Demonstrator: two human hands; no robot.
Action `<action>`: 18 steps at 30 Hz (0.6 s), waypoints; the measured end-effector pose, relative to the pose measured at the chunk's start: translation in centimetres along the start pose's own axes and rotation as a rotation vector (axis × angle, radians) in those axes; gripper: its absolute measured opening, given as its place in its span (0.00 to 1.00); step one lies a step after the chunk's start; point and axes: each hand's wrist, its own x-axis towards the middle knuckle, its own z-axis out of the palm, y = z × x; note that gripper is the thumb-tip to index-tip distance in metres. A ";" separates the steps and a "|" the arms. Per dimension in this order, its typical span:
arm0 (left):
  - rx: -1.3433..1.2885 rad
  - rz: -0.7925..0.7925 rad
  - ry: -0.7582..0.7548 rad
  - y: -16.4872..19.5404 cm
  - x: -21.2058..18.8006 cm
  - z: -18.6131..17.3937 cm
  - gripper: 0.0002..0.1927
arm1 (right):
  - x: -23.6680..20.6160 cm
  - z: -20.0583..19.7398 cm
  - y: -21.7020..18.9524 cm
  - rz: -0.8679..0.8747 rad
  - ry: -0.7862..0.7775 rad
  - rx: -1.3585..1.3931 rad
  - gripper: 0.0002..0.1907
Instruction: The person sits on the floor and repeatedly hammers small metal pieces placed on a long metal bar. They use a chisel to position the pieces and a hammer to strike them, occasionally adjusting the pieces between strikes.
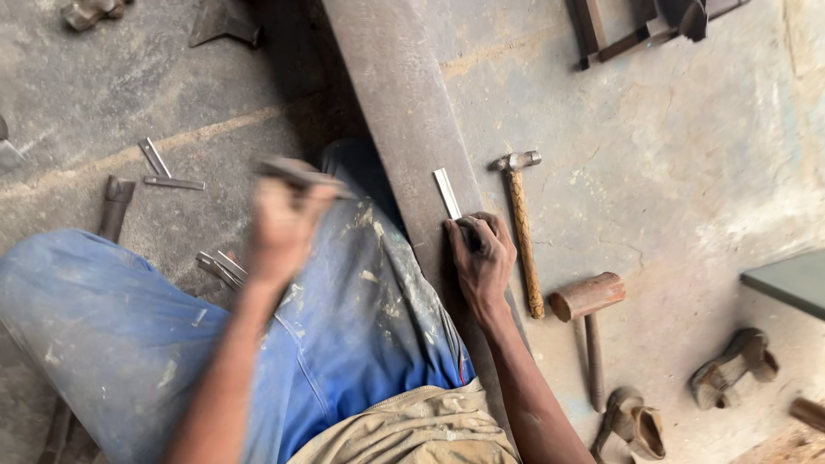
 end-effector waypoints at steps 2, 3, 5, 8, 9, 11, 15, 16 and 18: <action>0.057 -0.015 -0.084 -0.8 1.3 5.5 0.13 | -0.4 -0.1 1.3 -0.053 -0.015 0.031 0.13; 0.020 -0.042 -0.106 -1.1 1.9 7.8 0.14 | -0.7 -0.3 2.2 -0.010 0.007 0.069 0.12; 0.006 -0.002 -0.102 -1.4 3.1 10.8 0.20 | -1.2 -1.0 4.8 0.085 0.048 0.136 0.11; 0.090 0.113 -0.073 -1.6 3.8 12.3 0.24 | -2.4 -2.5 10.1 0.478 0.022 0.069 0.14; 0.135 0.165 -0.065 -1.7 3.9 12.4 0.24 | -2.9 -2.8 12.2 0.517 -0.033 0.014 0.17; 0.220 0.050 -0.074 -1.7 3.8 12.2 0.23 | -4.1 -2.9 16.2 0.598 -0.152 -0.099 0.24; 0.328 0.072 -0.048 -1.7 3.3 12.3 0.24 | -7.0 -1.3 22.4 0.526 -0.293 -0.369 0.47; 0.355 0.077 -0.035 -1.6 3.2 12.4 0.23 | -7.5 -0.9 23.4 0.667 -0.388 -0.321 0.51; 0.402 0.089 -0.012 -1.4 2.8 12.7 0.23 | -8.3 -0.1 24.9 0.800 -0.473 -0.255 0.57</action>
